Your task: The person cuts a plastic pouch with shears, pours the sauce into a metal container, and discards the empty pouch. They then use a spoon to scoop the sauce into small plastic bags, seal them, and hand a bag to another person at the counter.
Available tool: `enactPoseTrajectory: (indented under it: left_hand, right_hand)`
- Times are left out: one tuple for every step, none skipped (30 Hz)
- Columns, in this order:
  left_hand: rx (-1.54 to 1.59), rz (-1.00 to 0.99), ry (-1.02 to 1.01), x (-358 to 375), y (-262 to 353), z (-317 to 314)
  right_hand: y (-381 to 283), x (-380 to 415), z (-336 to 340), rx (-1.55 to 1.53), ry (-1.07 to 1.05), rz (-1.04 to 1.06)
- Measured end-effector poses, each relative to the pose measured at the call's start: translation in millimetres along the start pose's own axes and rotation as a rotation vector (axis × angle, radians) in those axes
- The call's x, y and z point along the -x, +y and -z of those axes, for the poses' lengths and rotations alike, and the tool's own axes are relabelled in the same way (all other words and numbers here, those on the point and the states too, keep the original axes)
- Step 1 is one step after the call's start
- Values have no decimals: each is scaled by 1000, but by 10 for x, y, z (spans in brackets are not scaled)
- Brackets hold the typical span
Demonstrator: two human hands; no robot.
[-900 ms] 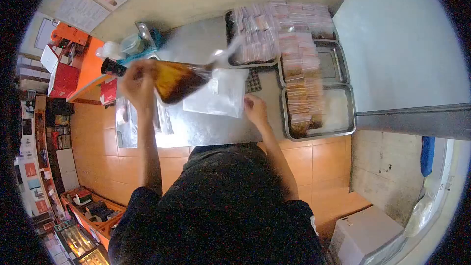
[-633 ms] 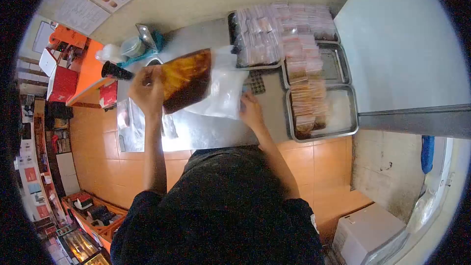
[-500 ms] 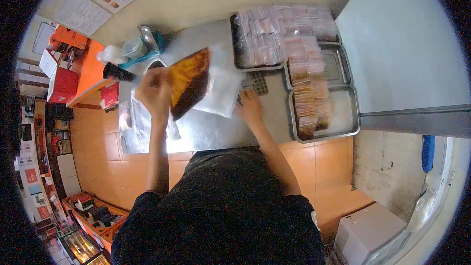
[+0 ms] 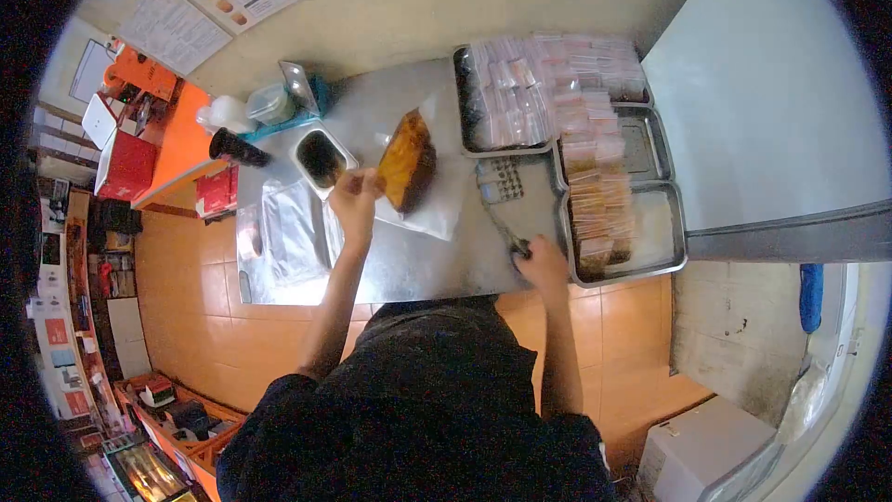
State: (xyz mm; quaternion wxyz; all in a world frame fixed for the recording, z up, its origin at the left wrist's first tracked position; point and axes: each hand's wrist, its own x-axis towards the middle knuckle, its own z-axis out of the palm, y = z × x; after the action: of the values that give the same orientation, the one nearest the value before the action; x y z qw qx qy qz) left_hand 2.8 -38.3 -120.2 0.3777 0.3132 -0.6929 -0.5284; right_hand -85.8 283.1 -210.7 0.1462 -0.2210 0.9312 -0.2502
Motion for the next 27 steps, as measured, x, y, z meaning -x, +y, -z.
enactPoseTrajectory:
  left_hand:
    - [63,30,-6,11,-61,23]
    - [125,62,-12,17,-115,44]
    - [144,91,-23,20,-140,64]
    - [161,120,-34,20,-160,94]
    - [178,151,-45,15,-178,118]
    - [155,159,-53,1,-196,140]
    - [132,168,-56,-15,-212,168]
    - [109,177,-55,-21,-222,195]
    - [124,164,-70,-34,-203,217]
    - [126,152,-82,-42,-220,225]
    - [130,138,-93,-56,-255,228]
    - [134,122,-101,-67,-266,237]
    - [135,141,-87,-58,-238,247]
    - [136,159,-72,-32,-213,243]
    - [135,176,-57,-8,-185,239]
    - [162,218,-56,6,-157,239]
    - [187,259,-54,20,-130,242]
    - [211,302,-51,35,-109,259]
    - [206,346,-61,45,-139,282]
    - [243,390,-59,46,-222,303]
    - [285,435,-59,51,-274,307]
    - [330,479,-60,52,-326,318]
    - [328,511,-76,66,-378,346]
    - [342,519,-98,78,-418,365]
    - [357,528,-120,90,-488,381]
    - [370,537,-142,102,-561,404]
    - [328,553,-204,104,-522,428]
  right_hand:
    - [72,124,80,-117,2,-17]
    - [92,189,88,-297,-104,-31]
    - [46,248,126,-477,-210,-44]
    - [-14,301,129,-659,-314,-58]
    - [-143,342,41,-859,-420,-100]
    - [-215,350,-162,-998,-525,-37]
    - [-290,346,-359,-1134,-634,31]
    - [-463,293,-363,-1187,-859,37]
    - [-659,239,-363,-1232,-1087,43]
    - [-841,248,-445,-1236,-1122,32]
    - [-1008,244,-516,-1237,-1157,24]
    - [-1126,217,-605,-1372,-1184,12]
    - [-1227,183,-707,-1507,-1210,-1]
    - [-1302,151,-783,-1642,-1236,-15]
    - [-1409,107,-762,-1651,-1191,4]
    - [-1525,41,-740,-1664,-1146,23]
    - [-1640,-14,-727,-1679,-1102,43]
    - [-1697,-63,-799,-1691,-1073,36]
    - [-1748,-114,-879,-1702,-1044,29]
    - [-1786,-150,-943,-1709,-1012,22]
    - [-1857,-150,-949,-1748,-942,12]
    - [-1863,-170,-976,-1730,-915,4]
    - [-1847,-190,-1026,-1713,-887,-5]
    - [-1816,-205,-1082,-1694,-859,-16]
    - [-1763,-223,-1139,-1626,-825,4]
    - [-1702,-239,-1191,-1559,-792,22]
    - [-1689,-243,-1186,-1491,-759,42]
